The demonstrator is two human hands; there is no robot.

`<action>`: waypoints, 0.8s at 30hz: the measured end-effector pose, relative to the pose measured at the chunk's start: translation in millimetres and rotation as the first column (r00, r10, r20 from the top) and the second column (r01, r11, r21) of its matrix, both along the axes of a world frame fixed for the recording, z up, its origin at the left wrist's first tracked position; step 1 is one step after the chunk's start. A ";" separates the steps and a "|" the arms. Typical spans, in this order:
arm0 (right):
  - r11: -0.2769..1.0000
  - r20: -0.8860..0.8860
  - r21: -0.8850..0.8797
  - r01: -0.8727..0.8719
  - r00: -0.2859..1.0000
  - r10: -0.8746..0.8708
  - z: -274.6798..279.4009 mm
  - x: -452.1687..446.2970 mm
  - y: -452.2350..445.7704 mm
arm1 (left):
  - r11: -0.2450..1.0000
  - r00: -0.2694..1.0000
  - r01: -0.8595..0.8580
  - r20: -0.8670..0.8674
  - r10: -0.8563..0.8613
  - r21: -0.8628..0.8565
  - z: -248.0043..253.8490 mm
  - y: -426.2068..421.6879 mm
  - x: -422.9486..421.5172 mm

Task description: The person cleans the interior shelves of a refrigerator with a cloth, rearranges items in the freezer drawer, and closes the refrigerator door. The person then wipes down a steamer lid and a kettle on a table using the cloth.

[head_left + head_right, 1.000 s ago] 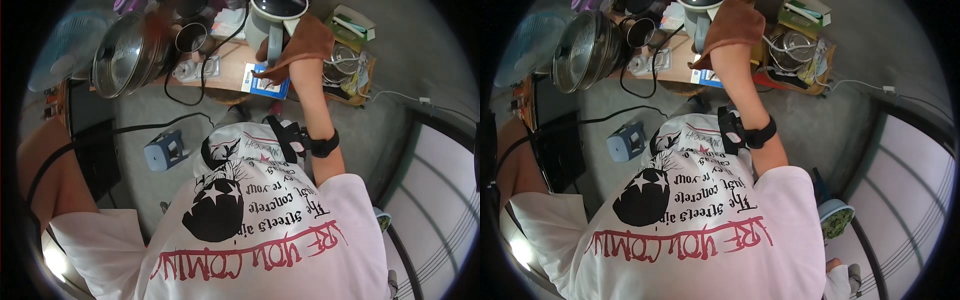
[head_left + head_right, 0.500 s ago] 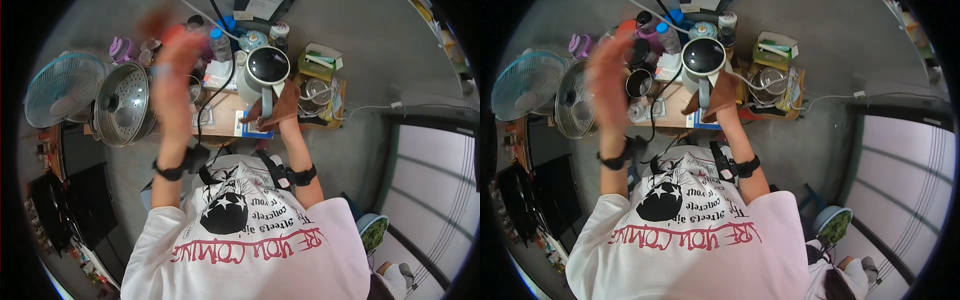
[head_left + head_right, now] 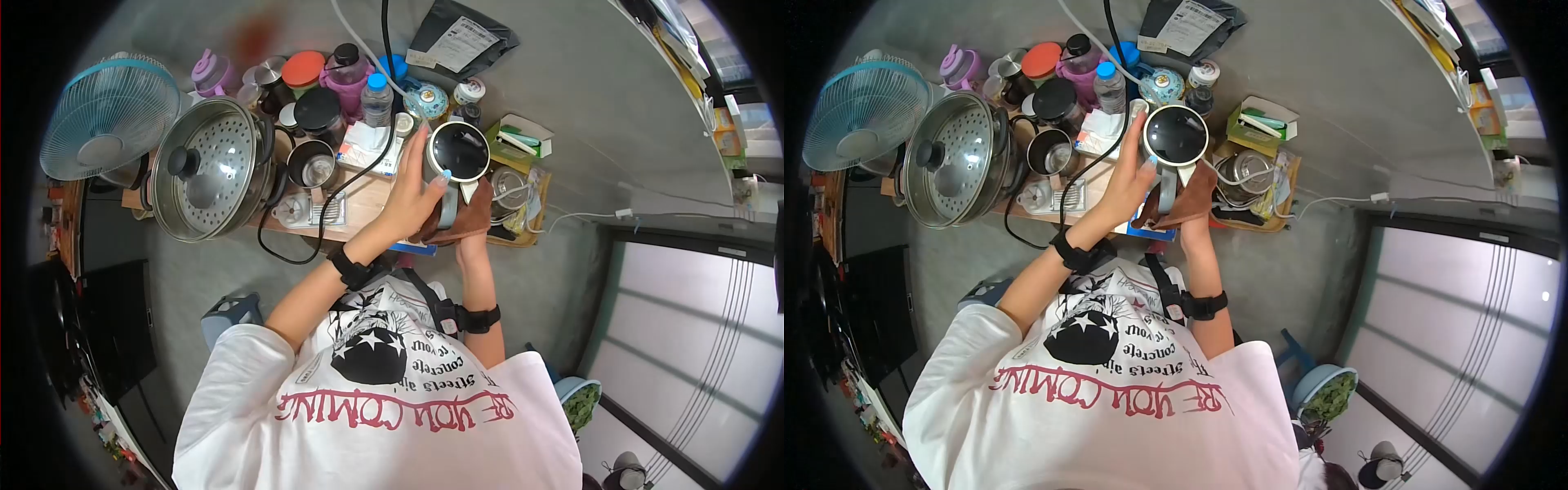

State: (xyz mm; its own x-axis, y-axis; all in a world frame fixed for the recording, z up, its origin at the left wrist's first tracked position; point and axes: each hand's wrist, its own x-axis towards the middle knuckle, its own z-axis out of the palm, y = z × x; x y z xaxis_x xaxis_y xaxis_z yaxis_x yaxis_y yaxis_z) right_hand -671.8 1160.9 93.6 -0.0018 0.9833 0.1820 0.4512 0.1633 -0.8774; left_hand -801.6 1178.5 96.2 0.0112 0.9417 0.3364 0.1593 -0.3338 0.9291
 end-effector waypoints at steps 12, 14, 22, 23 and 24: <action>0.996 -0.247 -0.084 -0.017 0.969 -0.005 -40.0 13.9 5.3 | 0.992 0.934 0.099 -0.351 -0.067 0.075 40.8 40.5 -10.3; 0.995 0.038 0.006 -0.101 0.994 0.100 -10.0 9.1 0.3 | 0.992 0.887 0.083 -0.461 -0.031 0.094 41.5 42.5 -8.3; 0.985 -0.211 -0.124 0.122 0.966 -0.147 -35.7 -4.5 6.7 | 0.987 0.899 0.110 -0.435 -0.048 0.119 37.0 43.1 -10.1; 0.984 -0.219 -0.121 0.130 0.963 -0.154 -42.1 -3.3 6.2 | 0.985 0.895 0.120 -0.442 -0.054 0.123 37.6 43.5 -11.7; 0.988 0.028 -0.084 0.128 0.992 -0.126 -47.6 -0.3 5.5 | 0.985 0.882 0.131 -0.467 -0.066 0.110 38.9 43.6 -13.2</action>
State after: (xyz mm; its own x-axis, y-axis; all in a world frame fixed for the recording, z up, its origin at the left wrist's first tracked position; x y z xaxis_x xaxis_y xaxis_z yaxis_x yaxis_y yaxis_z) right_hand -672.1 1166.4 45.9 0.1208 0.9878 0.0987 0.4834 0.0283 -0.8750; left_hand -814.8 1222.0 135.1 0.2859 0.8738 0.3934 0.5171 -0.4863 0.7044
